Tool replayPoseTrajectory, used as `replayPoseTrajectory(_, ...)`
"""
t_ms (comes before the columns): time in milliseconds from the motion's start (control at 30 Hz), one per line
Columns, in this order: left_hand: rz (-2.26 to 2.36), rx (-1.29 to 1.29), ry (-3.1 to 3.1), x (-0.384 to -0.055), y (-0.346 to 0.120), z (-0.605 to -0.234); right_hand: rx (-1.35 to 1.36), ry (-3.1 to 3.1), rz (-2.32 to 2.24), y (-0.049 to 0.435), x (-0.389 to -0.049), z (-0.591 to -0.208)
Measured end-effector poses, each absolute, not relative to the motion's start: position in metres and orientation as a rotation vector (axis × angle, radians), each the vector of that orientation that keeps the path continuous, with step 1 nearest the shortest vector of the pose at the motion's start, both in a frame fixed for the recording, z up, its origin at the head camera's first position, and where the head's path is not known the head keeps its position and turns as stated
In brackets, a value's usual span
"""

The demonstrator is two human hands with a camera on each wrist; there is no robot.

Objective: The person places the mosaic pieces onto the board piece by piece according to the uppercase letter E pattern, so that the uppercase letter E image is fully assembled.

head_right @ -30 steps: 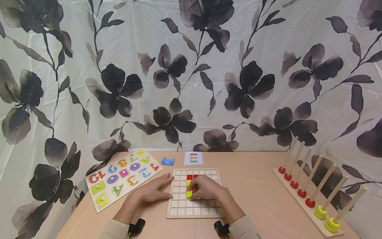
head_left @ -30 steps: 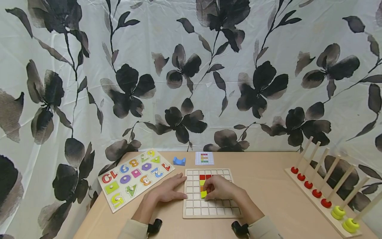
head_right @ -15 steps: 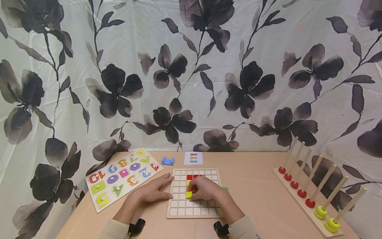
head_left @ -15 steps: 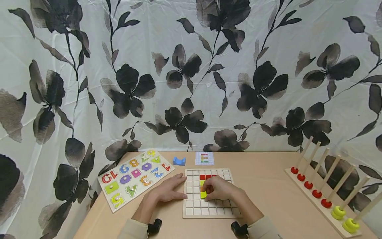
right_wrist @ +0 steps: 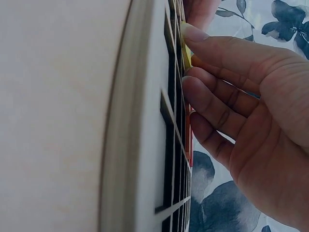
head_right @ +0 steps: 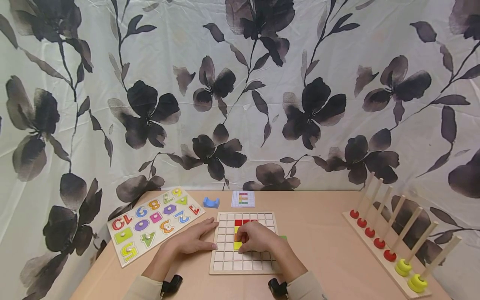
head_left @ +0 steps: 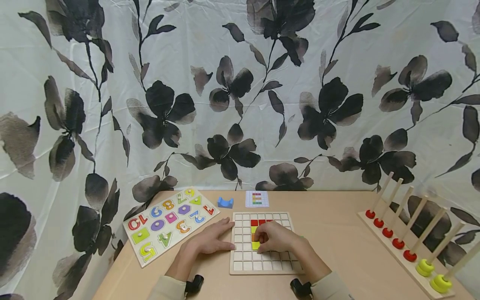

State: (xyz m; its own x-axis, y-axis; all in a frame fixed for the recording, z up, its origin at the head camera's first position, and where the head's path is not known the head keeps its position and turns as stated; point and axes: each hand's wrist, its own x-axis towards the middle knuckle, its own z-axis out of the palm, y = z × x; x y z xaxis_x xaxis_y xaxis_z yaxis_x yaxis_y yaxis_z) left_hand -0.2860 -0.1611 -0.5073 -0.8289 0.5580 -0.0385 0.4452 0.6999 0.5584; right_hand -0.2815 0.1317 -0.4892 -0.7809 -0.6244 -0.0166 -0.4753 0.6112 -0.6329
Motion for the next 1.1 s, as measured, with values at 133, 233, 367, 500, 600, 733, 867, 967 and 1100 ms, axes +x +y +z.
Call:
replayPoseTrajectory(133,0.810,0.811,2.701,-0.286,-0.162,-0.507,-0.884,2.612,-0.953,0.133,-0.281,-0.484)
replayPoseTrajectory(233,0.808,0.802,2.706,-0.289,-0.160,-0.508,-0.870,2.623,-1.018,0.138,-0.286,-0.479)
replayPoseTrajectory(367,0.806,0.788,2.712,-0.293,-0.156,-0.509,-0.863,2.613,-1.111,0.147,-0.292,-0.470)
replayPoseTrajectory(500,0.812,0.781,2.717,-0.296,-0.153,-0.510,-0.878,2.612,-1.160,0.158,-0.298,-0.465)
replayPoseTrajectory(600,0.818,0.780,2.722,-0.297,-0.150,-0.509,-0.865,2.619,-1.187,0.168,-0.303,-0.463)
replayPoseTrajectory(733,0.825,0.780,2.724,-0.297,-0.149,-0.508,-0.829,2.639,-1.216,0.179,-0.307,-0.462)
replayPoseTrajectory(867,0.822,0.775,2.726,-0.296,-0.148,-0.507,-0.828,2.645,-1.220,0.186,-0.309,-0.461)
replayPoseTrajectory(967,0.823,0.768,2.725,-0.296,-0.148,-0.507,-0.817,2.645,-1.219,0.192,-0.310,-0.461)
replayPoseTrajectory(1100,0.829,0.763,2.720,-0.295,-0.147,-0.506,-0.758,2.681,-1.219,0.203,-0.314,-0.466)
